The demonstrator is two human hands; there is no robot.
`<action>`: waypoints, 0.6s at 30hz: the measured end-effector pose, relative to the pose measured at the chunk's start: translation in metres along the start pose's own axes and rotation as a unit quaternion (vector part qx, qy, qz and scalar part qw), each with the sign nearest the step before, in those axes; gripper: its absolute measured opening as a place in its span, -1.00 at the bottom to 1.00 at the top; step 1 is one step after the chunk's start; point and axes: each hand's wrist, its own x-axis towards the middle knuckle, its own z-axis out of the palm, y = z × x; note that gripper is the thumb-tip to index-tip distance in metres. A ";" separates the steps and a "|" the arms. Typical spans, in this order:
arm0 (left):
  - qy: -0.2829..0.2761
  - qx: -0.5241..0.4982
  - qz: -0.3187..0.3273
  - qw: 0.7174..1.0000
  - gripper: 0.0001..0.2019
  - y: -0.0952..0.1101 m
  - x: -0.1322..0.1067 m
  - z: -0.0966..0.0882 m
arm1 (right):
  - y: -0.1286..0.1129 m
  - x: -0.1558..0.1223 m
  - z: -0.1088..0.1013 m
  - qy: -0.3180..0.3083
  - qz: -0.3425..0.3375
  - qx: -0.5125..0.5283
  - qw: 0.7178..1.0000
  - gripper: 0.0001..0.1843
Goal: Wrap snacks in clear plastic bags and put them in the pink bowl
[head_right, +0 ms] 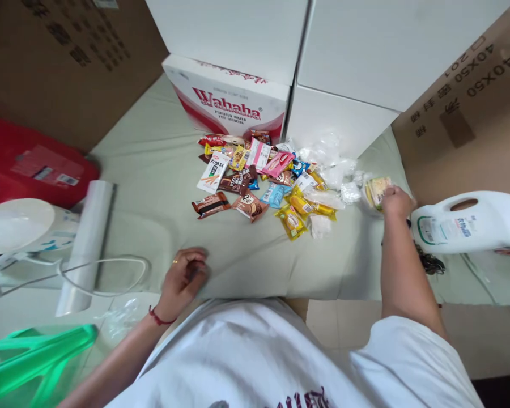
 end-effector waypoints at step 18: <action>0.011 0.028 0.075 0.997 -0.93 0.006 0.001 0.001 | -0.032 -0.183 0.018 -0.264 -0.153 -0.226 0.925 -0.54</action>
